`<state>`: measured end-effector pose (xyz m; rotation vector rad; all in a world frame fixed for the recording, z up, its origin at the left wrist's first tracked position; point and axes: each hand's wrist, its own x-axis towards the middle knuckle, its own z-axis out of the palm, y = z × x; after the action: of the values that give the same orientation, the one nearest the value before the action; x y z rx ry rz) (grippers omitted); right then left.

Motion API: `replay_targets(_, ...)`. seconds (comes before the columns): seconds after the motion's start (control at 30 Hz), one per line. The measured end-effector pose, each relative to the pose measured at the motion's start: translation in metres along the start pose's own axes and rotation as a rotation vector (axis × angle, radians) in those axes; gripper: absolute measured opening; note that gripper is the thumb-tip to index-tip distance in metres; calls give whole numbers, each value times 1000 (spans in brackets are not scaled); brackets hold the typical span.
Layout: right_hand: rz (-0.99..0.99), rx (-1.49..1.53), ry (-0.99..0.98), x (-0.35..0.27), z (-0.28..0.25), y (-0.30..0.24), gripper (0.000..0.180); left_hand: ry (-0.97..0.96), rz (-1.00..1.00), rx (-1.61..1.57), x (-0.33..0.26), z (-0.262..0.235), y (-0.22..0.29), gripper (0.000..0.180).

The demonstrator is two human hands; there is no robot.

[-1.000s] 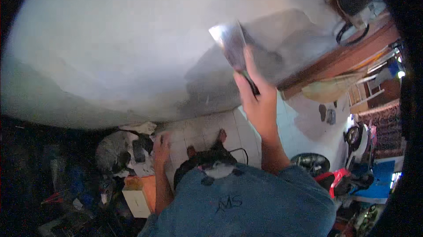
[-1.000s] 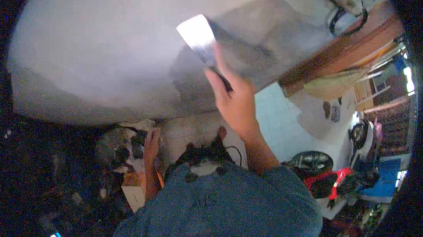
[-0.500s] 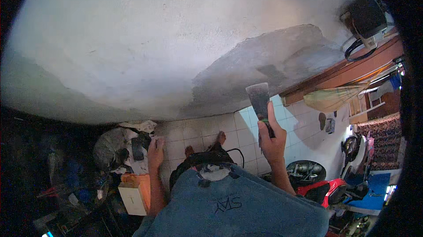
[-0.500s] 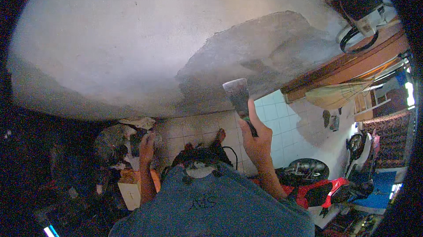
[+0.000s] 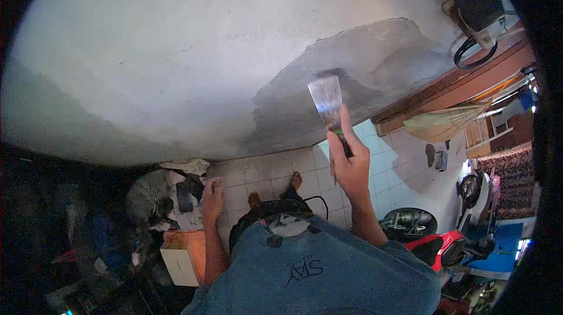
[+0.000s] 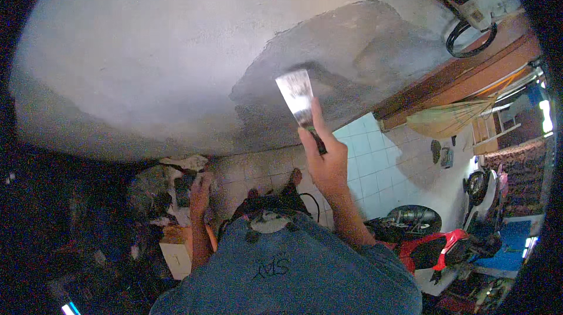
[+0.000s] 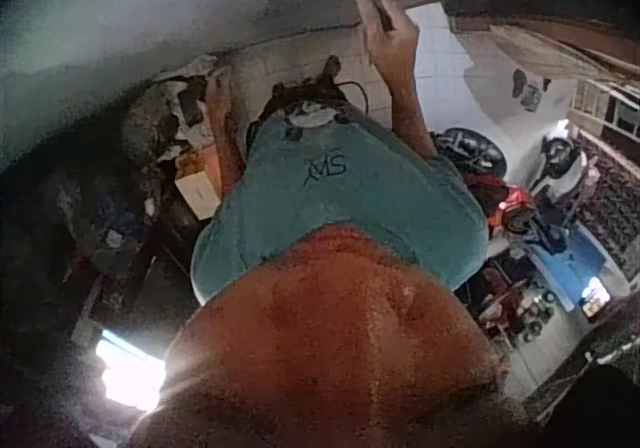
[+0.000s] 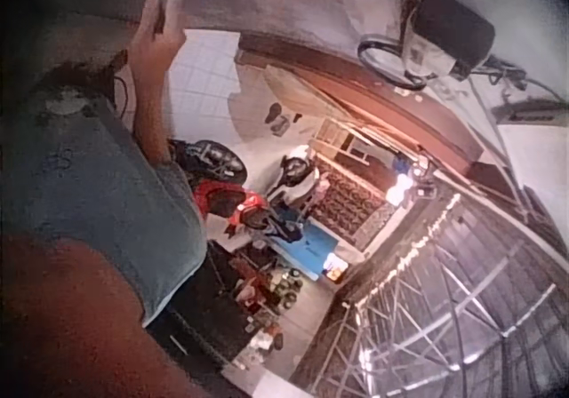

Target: Using a putty knife to scrape and patch a wall.

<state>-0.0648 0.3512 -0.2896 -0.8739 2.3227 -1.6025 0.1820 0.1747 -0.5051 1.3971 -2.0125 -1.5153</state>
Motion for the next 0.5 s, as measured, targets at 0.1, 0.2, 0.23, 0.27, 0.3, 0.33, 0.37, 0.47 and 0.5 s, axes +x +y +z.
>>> replay_targets(0.1,65,-29,-9,-4,-12,8,51,-46,-22,-23,9,12,-53,38)
replay_targets(0.2,-105,-100,41,32,-4,-20,51,6,188,115,8,11,-51,37)
replay_targets(0.23,-231,-157,62,49,0,-40,51,12,225,131,1,7,-26,36)
replay_targets(0.27,-120,-154,-8,60,1,-55,49,40,262,143,-1,5,-11,36)
replay_targets(0.3,-191,-120,21,56,2,-51,49,49,264,144,1,4,-16,36)
replay_targets(0.33,-262,-84,49,48,4,-45,48,39,237,147,6,4,-26,35)
replay_targets(0.37,-275,-81,37,46,1,-42,48,36,205,141,6,6,-29,34)
replay_targets(0.47,-178,-33,105,19,-15,-21,48,82,121,-12,-5,6,-11,33)
replay_targets(0.5,-143,-47,85,13,-19,-12,48,90,122,-12,-5,6,-14,33)
